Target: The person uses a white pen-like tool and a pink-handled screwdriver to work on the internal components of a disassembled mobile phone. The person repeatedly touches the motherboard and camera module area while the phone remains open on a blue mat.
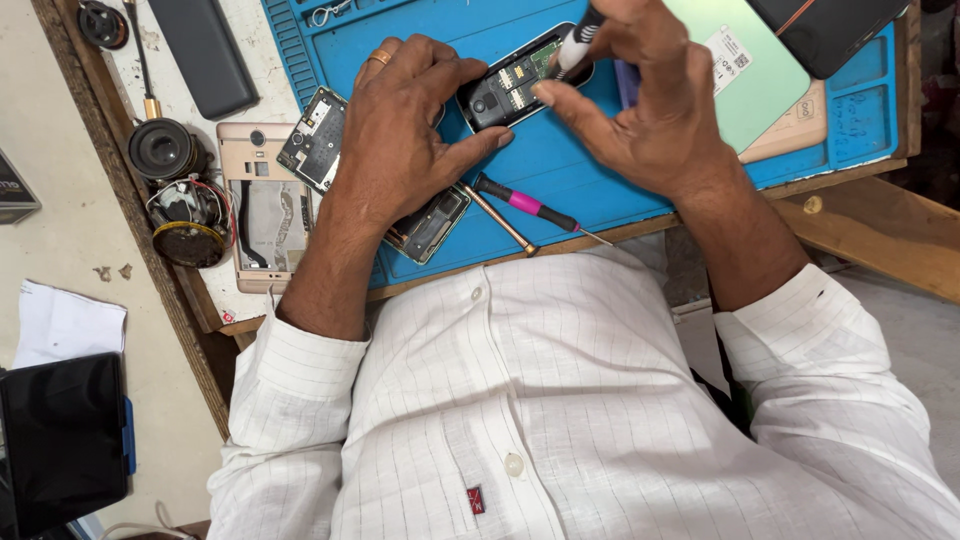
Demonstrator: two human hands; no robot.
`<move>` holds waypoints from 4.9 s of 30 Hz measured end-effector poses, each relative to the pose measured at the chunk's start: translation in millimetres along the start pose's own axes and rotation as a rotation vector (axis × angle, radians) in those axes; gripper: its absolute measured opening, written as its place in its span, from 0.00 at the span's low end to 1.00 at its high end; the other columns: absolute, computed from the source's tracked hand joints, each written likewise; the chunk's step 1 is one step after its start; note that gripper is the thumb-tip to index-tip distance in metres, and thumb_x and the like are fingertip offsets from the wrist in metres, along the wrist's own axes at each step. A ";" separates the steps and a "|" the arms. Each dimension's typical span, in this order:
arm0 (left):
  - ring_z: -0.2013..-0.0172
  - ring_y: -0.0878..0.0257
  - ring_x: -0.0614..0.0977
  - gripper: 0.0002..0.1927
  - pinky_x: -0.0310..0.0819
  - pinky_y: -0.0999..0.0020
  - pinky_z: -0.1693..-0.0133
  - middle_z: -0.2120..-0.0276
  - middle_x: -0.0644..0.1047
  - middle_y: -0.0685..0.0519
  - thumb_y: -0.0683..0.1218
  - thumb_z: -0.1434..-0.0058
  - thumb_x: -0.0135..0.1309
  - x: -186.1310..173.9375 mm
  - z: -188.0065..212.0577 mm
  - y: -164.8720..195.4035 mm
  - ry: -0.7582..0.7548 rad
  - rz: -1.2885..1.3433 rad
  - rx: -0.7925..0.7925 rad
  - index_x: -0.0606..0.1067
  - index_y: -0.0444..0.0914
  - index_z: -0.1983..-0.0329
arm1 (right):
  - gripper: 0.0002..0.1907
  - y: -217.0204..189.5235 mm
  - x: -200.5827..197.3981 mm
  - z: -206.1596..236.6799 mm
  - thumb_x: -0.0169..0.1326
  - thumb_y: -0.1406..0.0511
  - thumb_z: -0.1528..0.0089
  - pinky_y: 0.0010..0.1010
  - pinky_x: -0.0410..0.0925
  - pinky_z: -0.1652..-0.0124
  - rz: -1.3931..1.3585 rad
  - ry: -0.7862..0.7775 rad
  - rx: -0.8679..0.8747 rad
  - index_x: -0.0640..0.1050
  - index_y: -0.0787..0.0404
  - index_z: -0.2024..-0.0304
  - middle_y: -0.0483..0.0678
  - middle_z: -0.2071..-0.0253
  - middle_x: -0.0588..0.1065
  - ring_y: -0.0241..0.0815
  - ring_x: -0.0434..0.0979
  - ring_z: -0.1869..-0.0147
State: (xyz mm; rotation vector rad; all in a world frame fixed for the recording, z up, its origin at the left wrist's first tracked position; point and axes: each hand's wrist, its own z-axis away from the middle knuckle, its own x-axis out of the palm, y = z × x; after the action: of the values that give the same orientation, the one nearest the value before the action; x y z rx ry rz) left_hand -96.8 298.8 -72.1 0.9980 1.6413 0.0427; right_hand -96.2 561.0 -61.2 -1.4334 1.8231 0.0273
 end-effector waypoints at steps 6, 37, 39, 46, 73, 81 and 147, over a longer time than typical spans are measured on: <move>0.52 0.54 0.76 0.31 0.71 0.54 0.47 0.54 0.77 0.49 0.59 0.45 0.74 -1.1 -2.4 0.1 -0.002 0.006 -0.005 0.81 0.36 0.46 | 0.35 3.2 -5.4 5.4 0.58 0.77 0.24 0.30 0.81 0.48 -0.045 0.049 0.066 0.48 0.59 0.28 0.56 0.52 0.78 0.45 0.85 0.46; 0.52 0.53 0.76 0.31 0.71 0.54 0.48 0.54 0.77 0.49 0.60 0.45 0.74 -1.5 -1.1 3.5 -0.004 -0.005 -0.010 0.81 0.36 0.46 | 0.40 6.8 2.7 4.7 0.71 0.70 0.31 0.28 0.82 0.53 0.052 0.051 -0.026 0.59 0.54 0.28 0.54 0.31 0.70 0.45 0.86 0.49; 0.52 0.54 0.76 0.31 0.71 0.54 0.47 0.54 0.77 0.49 0.60 0.45 0.75 -1.4 0.6 2.8 -0.004 -0.006 -0.003 0.81 0.36 0.46 | 0.39 2.9 2.3 4.4 0.68 0.73 0.30 0.29 0.82 0.52 0.031 0.043 -0.032 0.57 0.54 0.29 0.56 0.35 0.71 0.45 0.85 0.48; 0.52 0.54 0.76 0.31 0.71 0.54 0.46 0.54 0.77 0.50 0.59 0.45 0.75 -2.0 7.1 -1.2 -0.005 0.005 -0.004 0.81 0.36 0.46 | 0.36 -6.7 2.0 2.0 0.57 0.77 0.25 0.33 0.81 0.44 -0.107 -0.087 0.037 0.50 0.56 0.27 0.55 0.50 0.80 0.46 0.84 0.43; 0.58 0.65 0.86 0.20 0.48 0.40 0.27 0.64 0.84 0.57 0.48 0.41 0.74 -47.0 15.8 -16.0 0.064 0.321 -0.008 0.77 0.43 0.51 | 0.07 -41.4 10.9 -32.2 0.54 0.74 0.27 0.35 0.70 0.55 0.208 0.054 0.145 0.78 0.67 0.46 0.54 0.54 0.73 0.44 0.76 0.53; 0.56 0.68 0.87 0.17 0.82 0.66 0.47 0.59 0.86 0.52 0.44 0.31 0.66 -84.5 28.7 -28.0 0.130 0.740 -0.152 0.76 0.37 0.43 | 0.32 -63.0 26.1 -62.9 0.72 0.53 0.40 0.38 0.69 0.58 0.273 -0.113 0.115 0.78 0.66 0.42 0.54 0.53 0.71 0.47 0.74 0.54; 0.52 0.67 0.85 0.31 0.85 0.66 0.43 0.50 0.82 0.54 0.36 0.42 0.74 -173.2 71.5 -63.1 -0.022 0.941 0.070 0.75 0.43 0.37 | 0.35 -101.3 84.3 -92.0 0.77 0.62 0.40 0.27 0.74 0.60 0.169 -0.050 0.035 0.77 0.60 0.34 0.54 0.48 0.71 0.41 0.76 0.53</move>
State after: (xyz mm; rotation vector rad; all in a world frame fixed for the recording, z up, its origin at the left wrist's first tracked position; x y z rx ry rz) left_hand -77.9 118.7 7.3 1.7355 1.0301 0.6006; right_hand -67.8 413.5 -3.9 -1.2412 1.8891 0.1151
